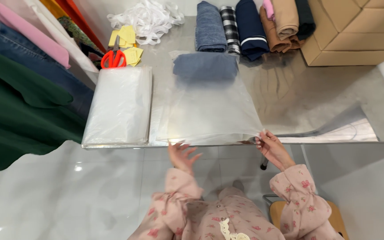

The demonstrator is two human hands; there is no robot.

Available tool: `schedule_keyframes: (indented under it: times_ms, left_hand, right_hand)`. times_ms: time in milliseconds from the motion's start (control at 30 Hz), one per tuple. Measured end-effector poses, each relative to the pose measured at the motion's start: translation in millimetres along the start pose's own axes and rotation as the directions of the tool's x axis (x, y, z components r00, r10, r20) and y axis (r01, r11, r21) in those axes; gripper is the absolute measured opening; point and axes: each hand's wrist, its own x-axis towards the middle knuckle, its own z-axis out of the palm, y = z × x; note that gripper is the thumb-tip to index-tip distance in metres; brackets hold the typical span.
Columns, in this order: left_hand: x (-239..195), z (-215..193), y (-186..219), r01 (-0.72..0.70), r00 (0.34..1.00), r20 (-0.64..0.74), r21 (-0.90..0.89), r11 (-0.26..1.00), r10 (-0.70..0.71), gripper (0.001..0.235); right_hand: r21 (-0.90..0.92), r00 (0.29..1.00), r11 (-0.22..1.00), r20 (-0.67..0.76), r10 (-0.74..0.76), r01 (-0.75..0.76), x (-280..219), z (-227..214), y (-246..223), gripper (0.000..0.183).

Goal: The person opens a clear plastic bag on a metal table, places a folded pair of blue jeans inside, and seals the bag. The person then picks up the packaged jeans and moves them toward a stack of cardboard boxes.

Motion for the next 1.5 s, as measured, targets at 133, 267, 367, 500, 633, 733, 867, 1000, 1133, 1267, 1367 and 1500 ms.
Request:
schedule_keyframes:
  times_ms: [133,267,367,500,633,733,867,1000,1133,1267,1367,1500]
  left_hand:
    - [-19.6,72.9,8.3,0.091,0.994,0.064,-0.007,0.996,-0.091,0.091]
    - [2.7,83.4,33.3,-0.113,0.972,-0.2,0.073,0.991,0.125,0.062]
    - [-17.1,75.1,68.4,-0.197,0.949,-0.227,0.113,0.974,0.219,0.09]
    - [-2.2,38.6,77.2,-0.22,0.967,-0.092,0.176,0.96,0.238,0.057]
    - [61.0,-13.5,43.7,-0.156,0.987,-0.046,-0.127,0.98,0.151,0.056]
    - [84.8,-24.5,-19.2,0.048,0.999,0.014,-0.263,0.964,-0.046,0.021]
    - [9.9,48.5,-58.8,0.301,0.77,0.469,0.331,0.894,-0.433,0.033]
    - [-24.1,106.1,-91.9,0.071,0.517,0.583,0.701,0.709,-0.627,0.073]
    - [-19.9,136.4,-121.7,0.058,0.587,0.518,0.739,0.671,-0.621,0.057]
    - [-25.9,144.8,-122.7,0.024,0.579,0.522,0.758,0.652,-0.627,0.042]
    - [-22.8,142.1,-129.8,0.049,0.583,0.523,0.741,0.67,-0.622,0.039]
    - [-17.5,138.9,-141.0,0.129,0.631,0.476,0.714,0.688,-0.613,0.033]
  right_hand:
    - [0.006,0.999,1.0,-0.036,0.019,-0.019,-1.2,-9.2,-5.8,0.007]
    - [-0.063,0.998,0.997,-0.049,0.032,-0.035,-14.6,2.0,-28.0,0.017]
    - [-0.099,0.999,0.994,-0.033,0.041,-0.044,-22.5,18.1,-38.4,0.02]
    - [-0.031,0.997,0.997,-0.006,0.073,-0.073,-28.7,30.9,-41.8,0.022]
    - [0.135,0.988,0.979,0.02,0.155,-0.156,-24.0,16.4,-40.9,0.024]
    - [0.104,0.977,0.972,0.055,0.206,-0.211,-26.7,22.7,-48.2,0.023]
    - [0.083,0.97,0.968,0.08,0.23,-0.237,-29.0,28.8,-54.4,0.025]
    - [-0.083,0.954,0.958,0.096,0.283,-0.276,-31.6,38.6,-54.8,0.023]
    - [-0.237,0.973,0.947,0.035,0.23,-0.216,-35.3,45.0,-50.7,0.023]
    - [-0.267,0.98,0.947,0.039,0.197,-0.18,-30.9,37.5,-44.9,0.022]
    - [-0.24,0.985,0.958,0.035,0.167,-0.154,-13.7,13.1,-26.5,0.029]
    - [-0.185,0.989,0.972,-0.042,0.139,-0.144,-20.1,20.6,-27.4,0.031]
